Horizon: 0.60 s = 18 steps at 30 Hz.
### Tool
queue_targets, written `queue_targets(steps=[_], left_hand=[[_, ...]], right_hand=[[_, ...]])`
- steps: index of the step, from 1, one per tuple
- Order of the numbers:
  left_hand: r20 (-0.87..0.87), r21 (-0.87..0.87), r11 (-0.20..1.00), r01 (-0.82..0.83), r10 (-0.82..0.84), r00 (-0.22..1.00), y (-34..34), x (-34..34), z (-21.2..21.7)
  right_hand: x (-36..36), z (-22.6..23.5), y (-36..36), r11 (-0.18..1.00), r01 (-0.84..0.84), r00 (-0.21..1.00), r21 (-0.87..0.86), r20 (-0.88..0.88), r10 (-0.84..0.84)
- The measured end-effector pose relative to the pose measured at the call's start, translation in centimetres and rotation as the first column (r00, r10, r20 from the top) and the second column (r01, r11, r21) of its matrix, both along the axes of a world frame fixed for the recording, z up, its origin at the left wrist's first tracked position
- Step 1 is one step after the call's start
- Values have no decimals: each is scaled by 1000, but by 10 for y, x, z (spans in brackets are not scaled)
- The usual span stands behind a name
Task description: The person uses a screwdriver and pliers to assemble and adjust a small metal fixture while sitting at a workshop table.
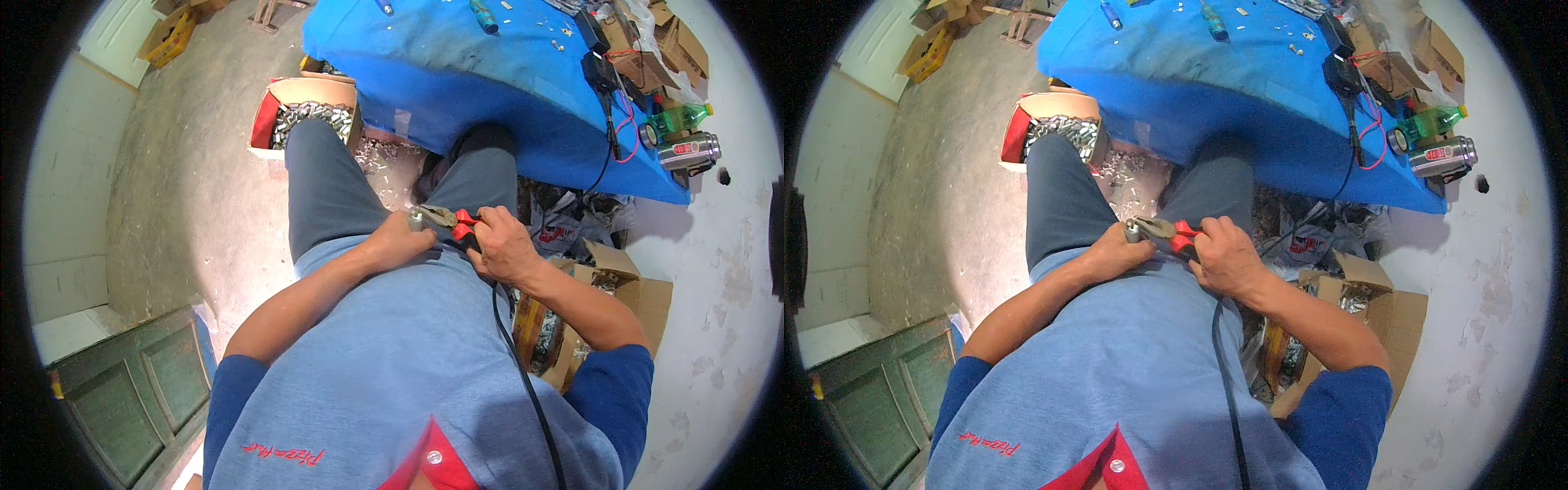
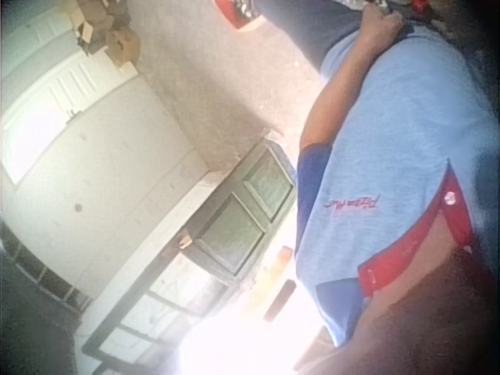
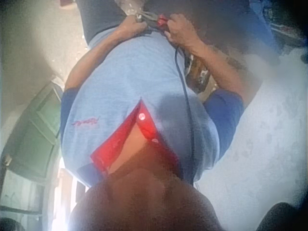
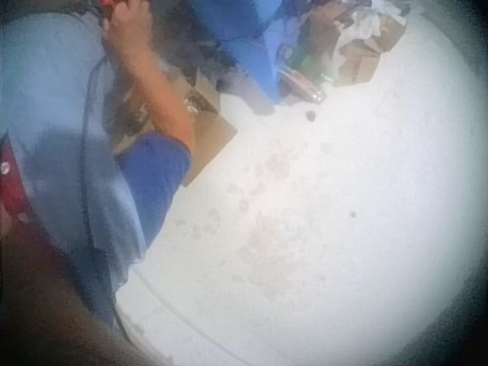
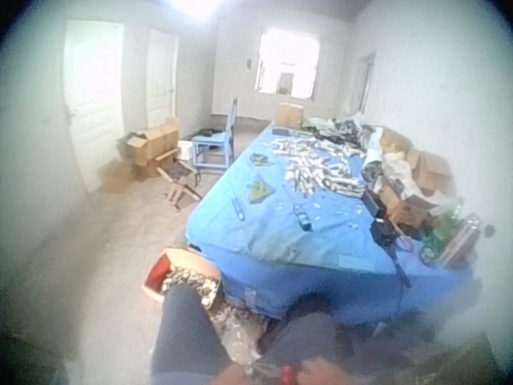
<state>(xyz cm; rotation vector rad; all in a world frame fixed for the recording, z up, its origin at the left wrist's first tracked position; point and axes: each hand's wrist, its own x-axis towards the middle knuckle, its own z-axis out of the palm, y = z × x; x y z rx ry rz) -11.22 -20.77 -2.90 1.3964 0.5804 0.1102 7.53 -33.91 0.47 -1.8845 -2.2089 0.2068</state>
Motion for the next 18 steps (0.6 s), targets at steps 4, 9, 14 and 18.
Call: queue_targets(steps=[4, 9, 14, 18], left_hand=[[-9, -204, 978, -45, 44, 999, 1, -1, 4], [-71, -336, 937, -98, 78, 994, 7, -1, 18], [-40, -376, 921, -102, 93, 995, 6, -5, 11], [88, -67, 993, 96, -90, 992, 3, -2, 12]], right_hand=[[-1, -11, 8, 996, -10, 1000, 85, -10, 11], [-3, -20, 20, 992, 15, 1000, 123, 12, -16], [-3, -24, 30, 985, 97, 991, 140, 82, -109], [37, -50, 35, 911, 411, 912, 28, 0, -411]])
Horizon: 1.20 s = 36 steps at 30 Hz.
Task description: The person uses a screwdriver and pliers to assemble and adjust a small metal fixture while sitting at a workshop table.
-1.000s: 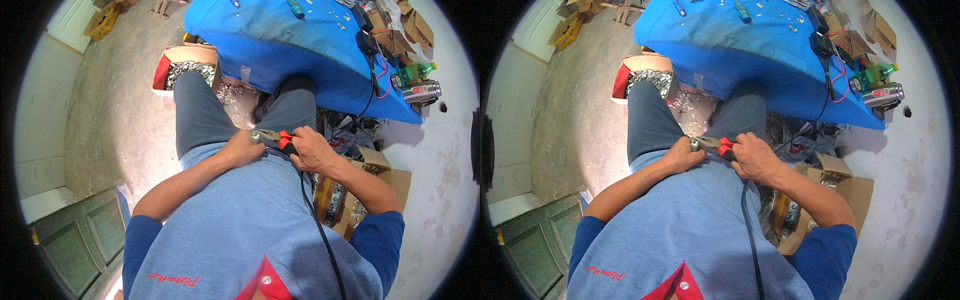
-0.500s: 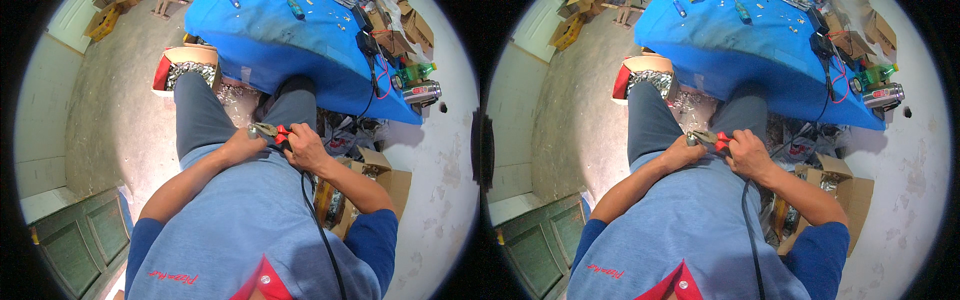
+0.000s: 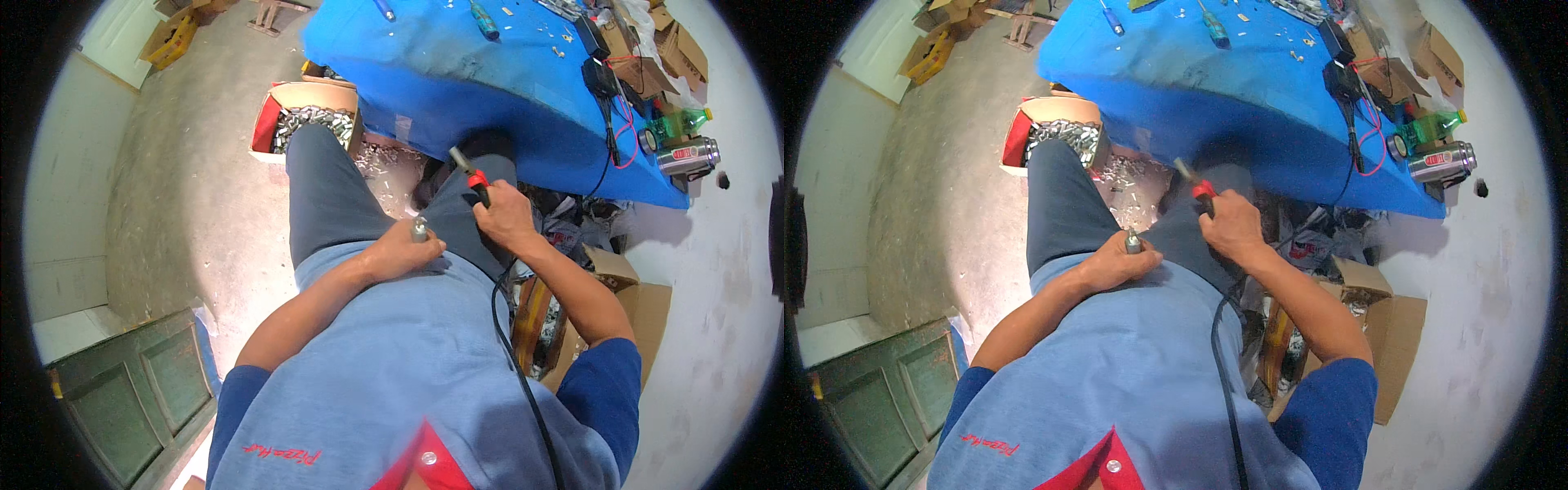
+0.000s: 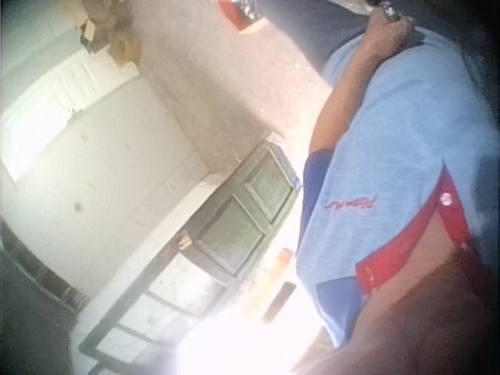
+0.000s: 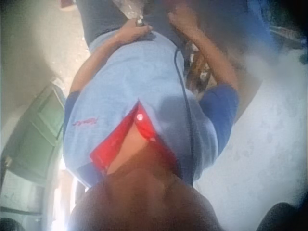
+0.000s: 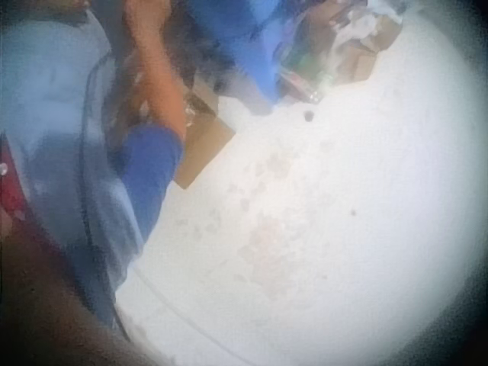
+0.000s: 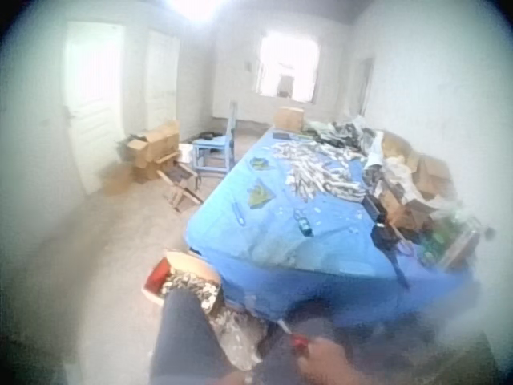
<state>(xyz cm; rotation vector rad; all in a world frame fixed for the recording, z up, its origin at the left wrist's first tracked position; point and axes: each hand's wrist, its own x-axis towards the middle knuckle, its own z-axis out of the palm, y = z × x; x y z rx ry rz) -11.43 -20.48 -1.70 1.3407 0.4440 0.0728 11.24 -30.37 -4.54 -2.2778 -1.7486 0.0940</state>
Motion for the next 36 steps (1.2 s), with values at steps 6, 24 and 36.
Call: queue_targets(steps=[6, 24, 36], left_hand=[[-90, -78, 991, -104, 97, 991, -2, -3, -1], [-89, -134, 989, -58, 47, 995, -1, -2, -1], [-100, 84, 996, -31, 40, 994, -3, 0, -1]], right_hand=[[-12, 57, -4, 910, -269, 494, -316, -856, -151], [-35, 88, -26, 913, -371, 908, -171, -273, 318], [-23, 121, -13, 846, -504, 829, -174, 180, 530]])
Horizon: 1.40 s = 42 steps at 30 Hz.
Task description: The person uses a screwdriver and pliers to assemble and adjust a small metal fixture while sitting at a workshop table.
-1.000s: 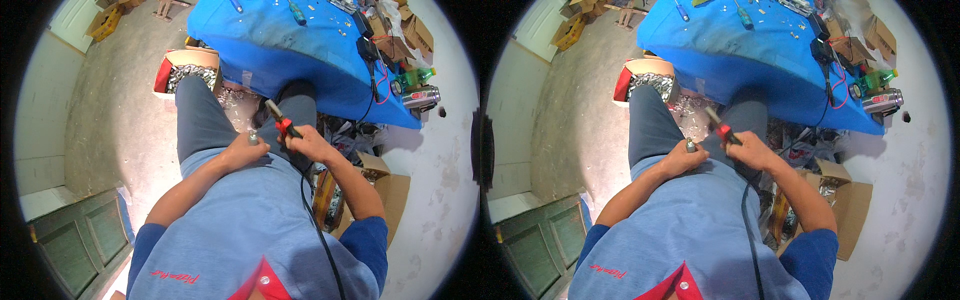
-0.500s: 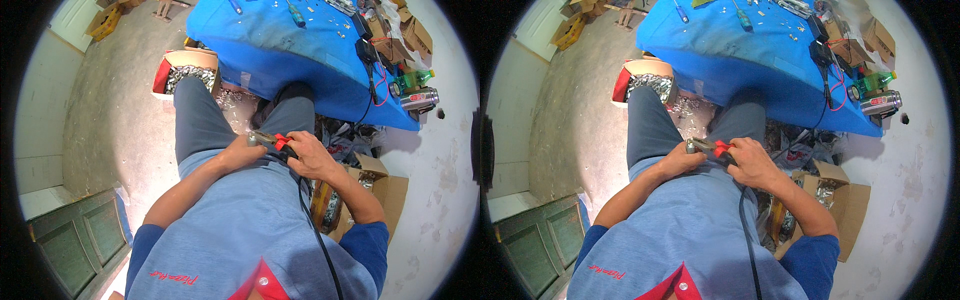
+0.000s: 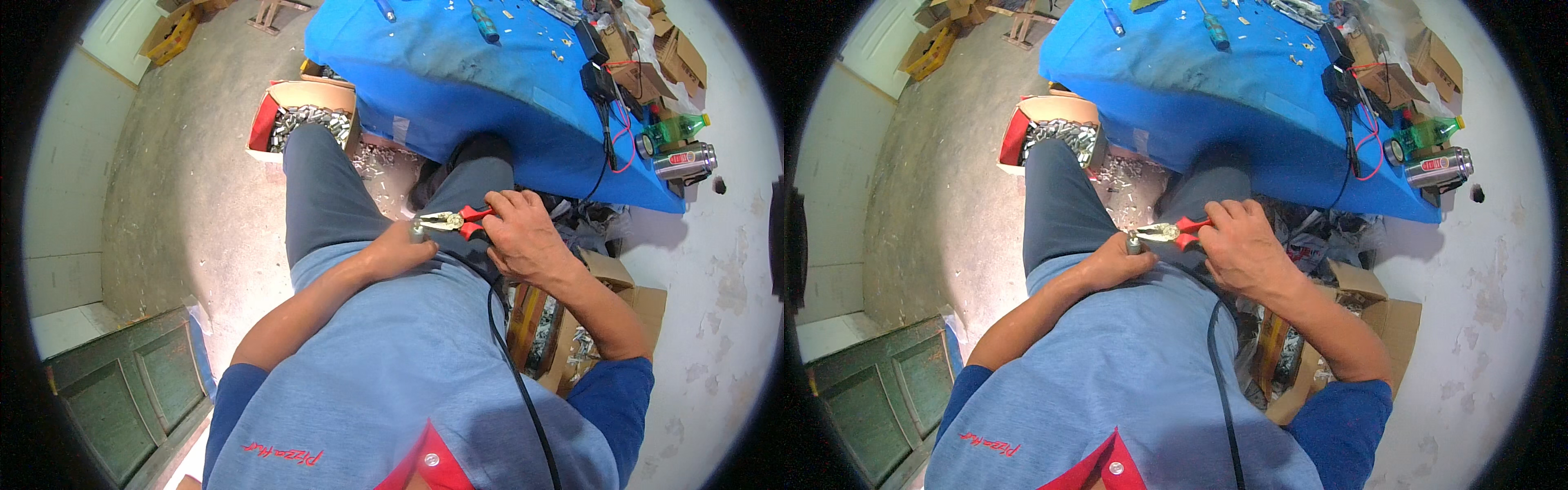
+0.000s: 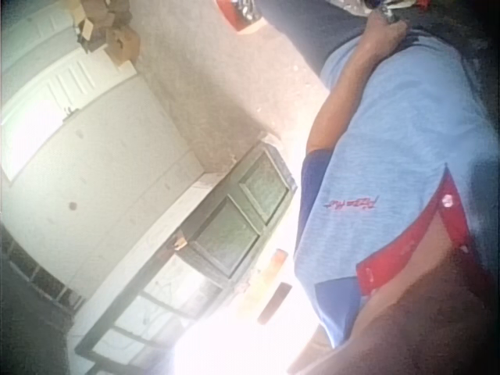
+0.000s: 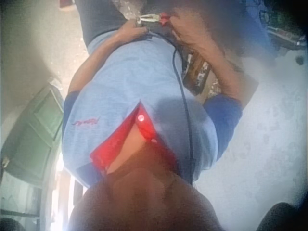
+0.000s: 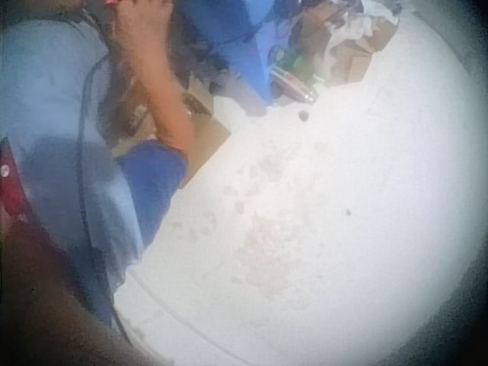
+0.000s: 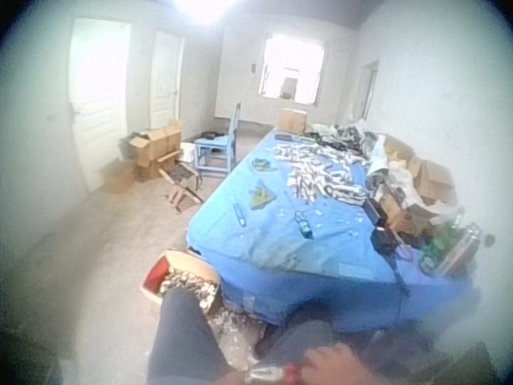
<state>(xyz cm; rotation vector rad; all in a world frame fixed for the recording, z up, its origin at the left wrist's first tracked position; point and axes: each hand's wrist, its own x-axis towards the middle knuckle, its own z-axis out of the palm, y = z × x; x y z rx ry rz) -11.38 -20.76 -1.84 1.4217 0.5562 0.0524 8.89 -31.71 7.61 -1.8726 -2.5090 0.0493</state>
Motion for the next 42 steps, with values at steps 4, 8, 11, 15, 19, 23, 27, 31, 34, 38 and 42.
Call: queue_targets(steps=[4, 8, 11, 15, 19, 23, 27, 31, 34, 38, 42], left_hand=[[0, 19, 1000, 2, -2, 1000, -2, 0, 0], [-36, 54, 997, 47, -45, 998, -1, 1, -1], [-62, 59, 997, 60, -56, 997, -2, 2, -5], [-88, 55, 995, 79, -74, 993, -2, 4, -3], [-50, 75, 993, 87, -83, 995, -4, 6, -13], [-116, 16, 988, 151, -149, 982, -1, 7, -9], [-108, 15, 990, 141, -139, 984, -1, 7, -9], [-8, 12, 997, 75, -75, 997, -4, 7, -15], [-6, 12, 998, 69, -68, 998, -3, 5, -18], [-148, 25, 988, 156, -150, 978, 6, 5, -2], [55, 82, 983, 166, -171, 984, -8, 9, 9]], right_hand=[[4, 3, 5, 999, -38, 998, 21, 58, 37], [2, 8, 4, 999, 9, 997, -44, 79, -6], [0, 12, 4, 1000, -18, 993, -10, 119, 19], [-3, 23, 6, 999, -31, 982, -41, 186, 39], [-3, 24, 8, 997, -50, 979, -64, 195, 61], [3, 15, 7, 992, -123, 973, 5, 195, 120], [4, 7, 3, 993, -80, 989, -91, 118, 90], [2, 6, 0, 979, -25, 1000, -204, 8, 27], [4, -2, -4, 959, 36, 988, -281, -132, -76], [7, -10, -4, 809, 133, 857, -573, -344, -385], [-5, -17, 0, 727, 101, 689, -679, -480, -543]])
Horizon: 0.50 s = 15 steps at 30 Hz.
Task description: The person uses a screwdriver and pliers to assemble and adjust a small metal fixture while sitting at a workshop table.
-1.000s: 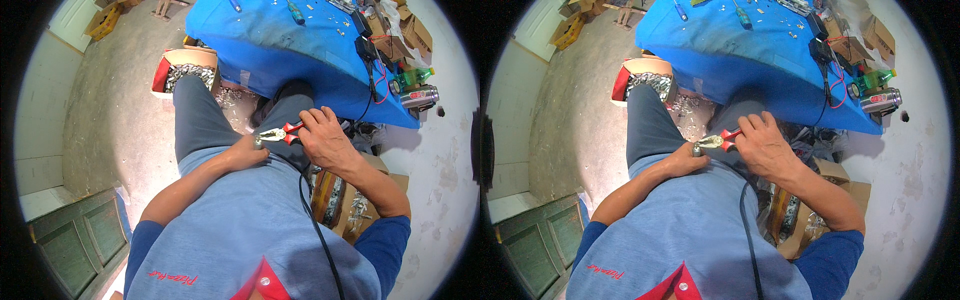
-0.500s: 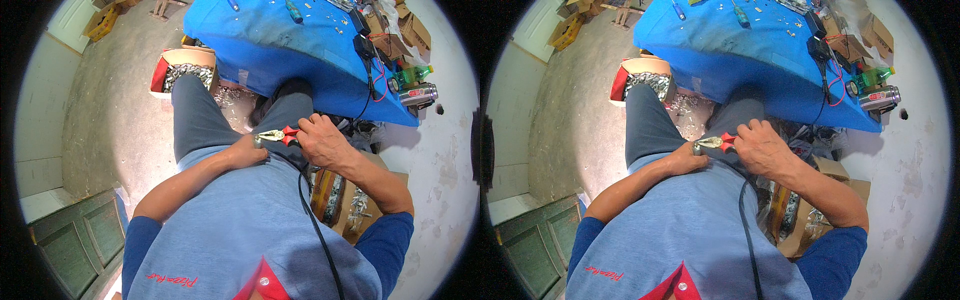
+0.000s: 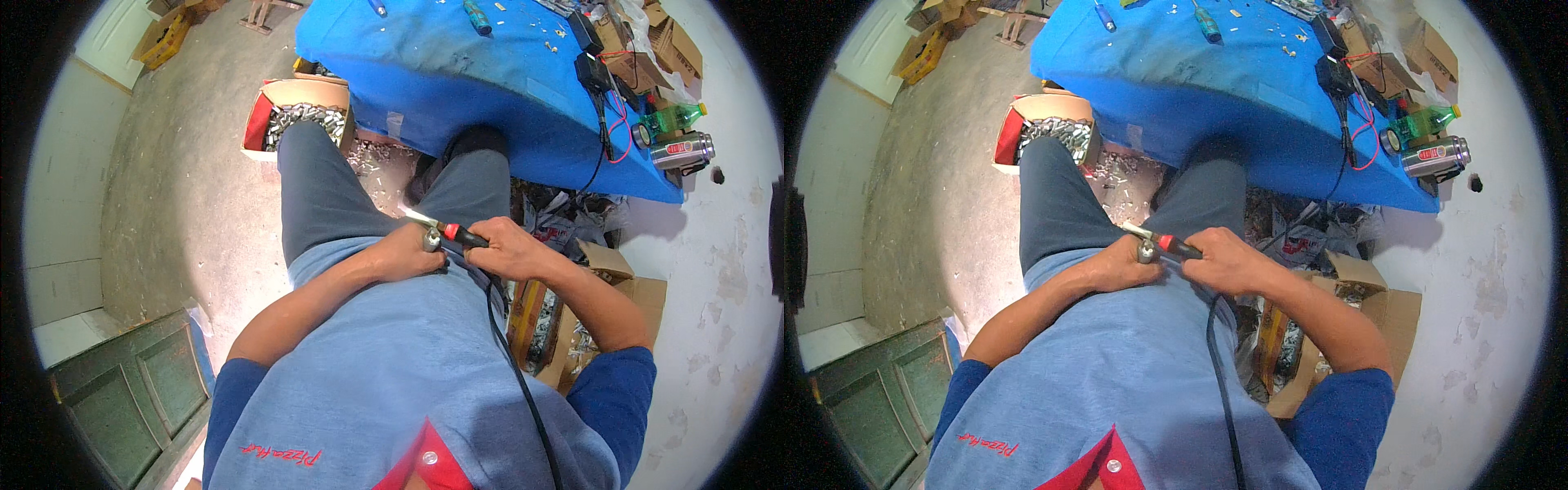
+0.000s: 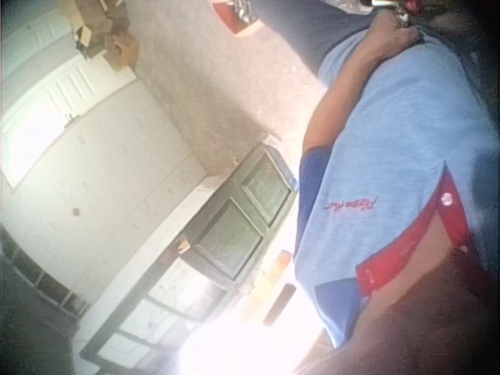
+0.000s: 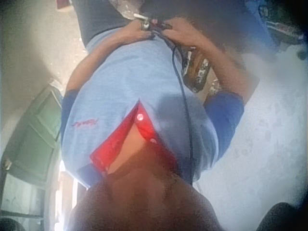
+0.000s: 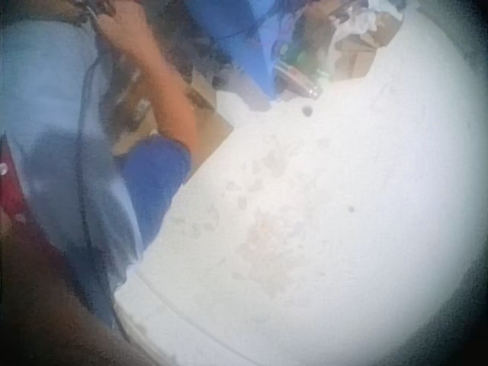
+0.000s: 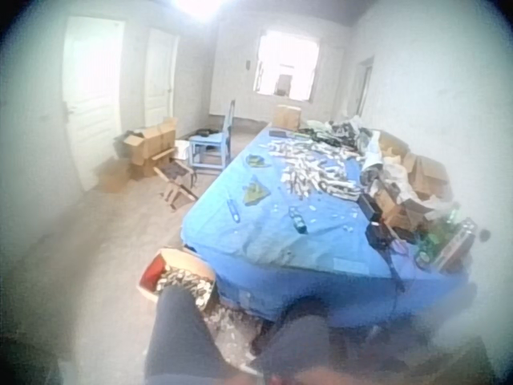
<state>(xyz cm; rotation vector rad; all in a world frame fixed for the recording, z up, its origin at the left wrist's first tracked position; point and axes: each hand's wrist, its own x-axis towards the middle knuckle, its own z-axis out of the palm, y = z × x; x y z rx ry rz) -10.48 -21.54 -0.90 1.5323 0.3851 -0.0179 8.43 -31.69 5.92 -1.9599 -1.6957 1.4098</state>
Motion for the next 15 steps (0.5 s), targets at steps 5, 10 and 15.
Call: queue_targets(steps=[5, 10, 15], left_hand=[[-104, -38, 997, -71, 67, 992, 10, -11, -5], [-104, -81, 992, -98, 89, 991, 9, -11, -3], [-44, -106, 990, -96, 92, 995, 7, -11, -9]], right_hand=[[10, -11, -6, 974, 189, 981, 122, -74, -181], [9, -3, -21, 928, -35, 990, 371, 138, -18], [10, 2, -26, 874, -189, 954, 447, 294, 56]])
